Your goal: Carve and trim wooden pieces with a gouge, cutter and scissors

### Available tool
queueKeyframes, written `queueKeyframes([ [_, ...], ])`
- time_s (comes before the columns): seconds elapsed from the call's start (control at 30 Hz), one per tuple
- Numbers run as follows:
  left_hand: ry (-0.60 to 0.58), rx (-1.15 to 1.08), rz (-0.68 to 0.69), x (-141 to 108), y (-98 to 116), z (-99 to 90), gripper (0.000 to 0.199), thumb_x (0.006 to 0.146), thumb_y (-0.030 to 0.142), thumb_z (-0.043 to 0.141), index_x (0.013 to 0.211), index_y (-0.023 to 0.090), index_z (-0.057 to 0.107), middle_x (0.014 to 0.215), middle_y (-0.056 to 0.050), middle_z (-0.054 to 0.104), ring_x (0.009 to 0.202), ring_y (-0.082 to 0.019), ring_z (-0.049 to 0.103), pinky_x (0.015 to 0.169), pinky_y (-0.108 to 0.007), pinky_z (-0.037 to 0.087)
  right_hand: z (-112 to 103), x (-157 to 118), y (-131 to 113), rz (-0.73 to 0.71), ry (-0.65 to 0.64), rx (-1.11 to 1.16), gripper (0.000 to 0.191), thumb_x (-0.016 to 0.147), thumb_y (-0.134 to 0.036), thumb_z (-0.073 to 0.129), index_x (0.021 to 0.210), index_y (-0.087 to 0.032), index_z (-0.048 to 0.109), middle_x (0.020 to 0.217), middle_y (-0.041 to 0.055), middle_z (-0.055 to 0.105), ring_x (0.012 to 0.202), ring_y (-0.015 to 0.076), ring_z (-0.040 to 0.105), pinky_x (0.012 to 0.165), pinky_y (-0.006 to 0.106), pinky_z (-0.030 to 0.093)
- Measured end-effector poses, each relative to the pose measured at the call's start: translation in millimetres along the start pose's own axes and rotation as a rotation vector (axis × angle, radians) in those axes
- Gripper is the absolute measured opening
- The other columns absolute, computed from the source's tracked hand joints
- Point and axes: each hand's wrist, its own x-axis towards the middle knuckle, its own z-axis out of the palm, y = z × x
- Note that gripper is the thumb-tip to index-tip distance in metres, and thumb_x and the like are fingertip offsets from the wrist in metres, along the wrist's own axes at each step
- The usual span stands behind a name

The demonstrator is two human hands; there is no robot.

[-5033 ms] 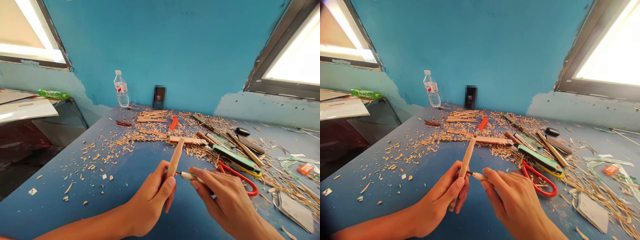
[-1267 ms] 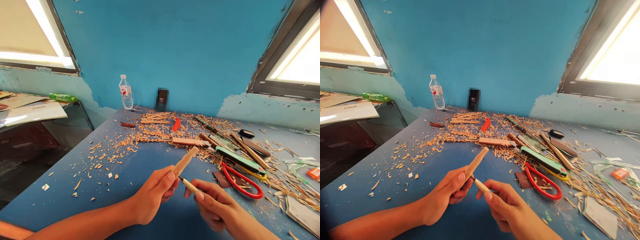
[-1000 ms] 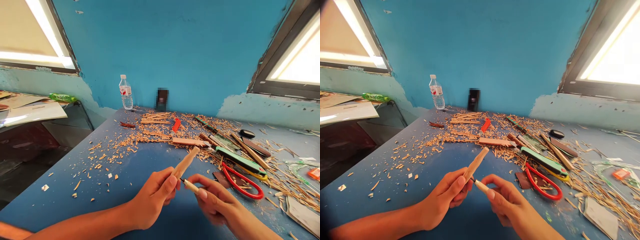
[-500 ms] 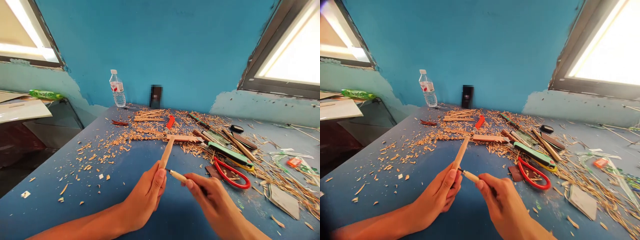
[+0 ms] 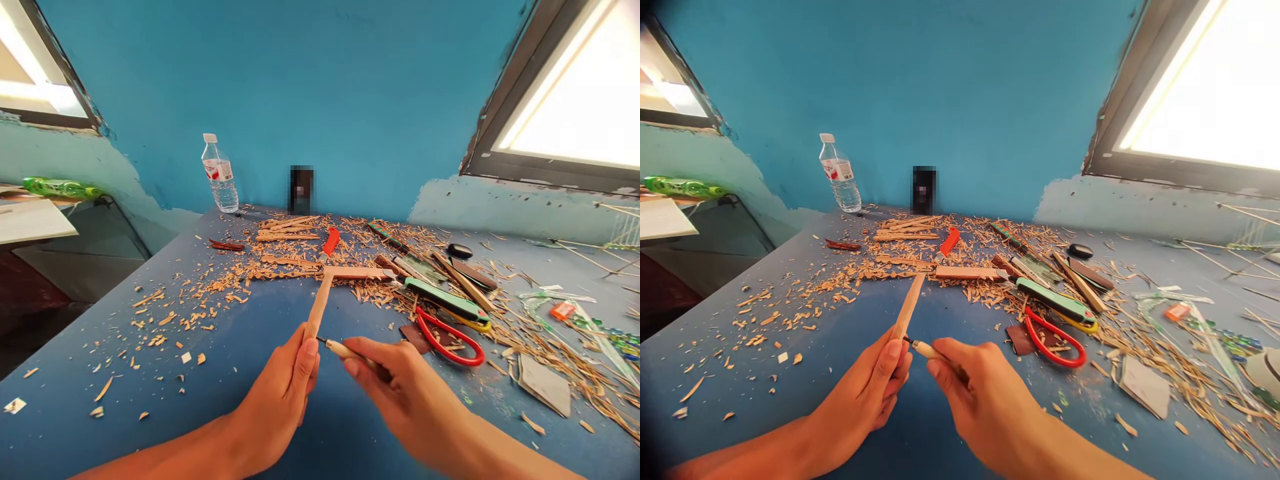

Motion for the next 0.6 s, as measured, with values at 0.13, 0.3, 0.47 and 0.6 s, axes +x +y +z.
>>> queueKeyframes([
  [0.13, -0.055, 0.018, 0.048, -4, 6, -4.4, 0.061, 0.096, 0.081, 0.042, 0.088, 0.021, 0.050, 0.067, 0.008, 0.035, 0.050, -0.006, 0.020, 0.042, -0.019, 0.022, -15, 2, -14, 0.320, -0.240, 0.597, 0.057, 0.094, -0.076, 0.057, 0.101, -0.020, 0.067, 0.055, -0.0116, 0.024, 0.048, 0.0092, 0.019, 0.045, 0.025, 0.018],
  [0.3, -0.111, -0.097, 0.049, 0, 21, -6.5, 0.055, 0.098, 0.078, 0.043, 0.088, 0.023, 0.044, 0.068, 0.009, 0.032, 0.053, -0.007, 0.025, 0.047, -0.019, 0.026, -24, 15, -8, -0.079, 0.030, -0.060, 0.041, 0.109, -0.052, 0.049, 0.104, -0.018, 0.071, 0.060, -0.0066, 0.042, 0.051, 0.0098, 0.030, 0.049, 0.028, 0.021],
  [0.47, -0.099, -0.106, -0.005, -1, 18, -5.3, 0.049, 0.099, 0.074, 0.048, 0.101, 0.025, 0.044, 0.067, 0.011, 0.030, 0.052, -0.007, 0.022, 0.045, -0.017, 0.025, -13, 11, 5, -0.675, 0.389, -0.836, 0.024, 0.111, -0.020, 0.046, 0.114, -0.011, 0.068, 0.065, -0.0021, 0.058, 0.052, 0.0120, 0.037, 0.054, 0.034, 0.022],
  [0.6, -0.064, 0.072, -0.027, -5, 11, -6.4, 0.049, 0.101, 0.073, 0.042, 0.097, 0.025, 0.044, 0.069, 0.009, 0.032, 0.053, -0.008, 0.025, 0.043, -0.018, 0.025, -14, 6, -5, -0.209, 0.039, -0.295, 0.038, 0.113, -0.039, 0.040, 0.087, -0.020, 0.061, 0.060, -0.0054, 0.045, 0.052, 0.0115, 0.032, 0.051, 0.030, 0.024],
])
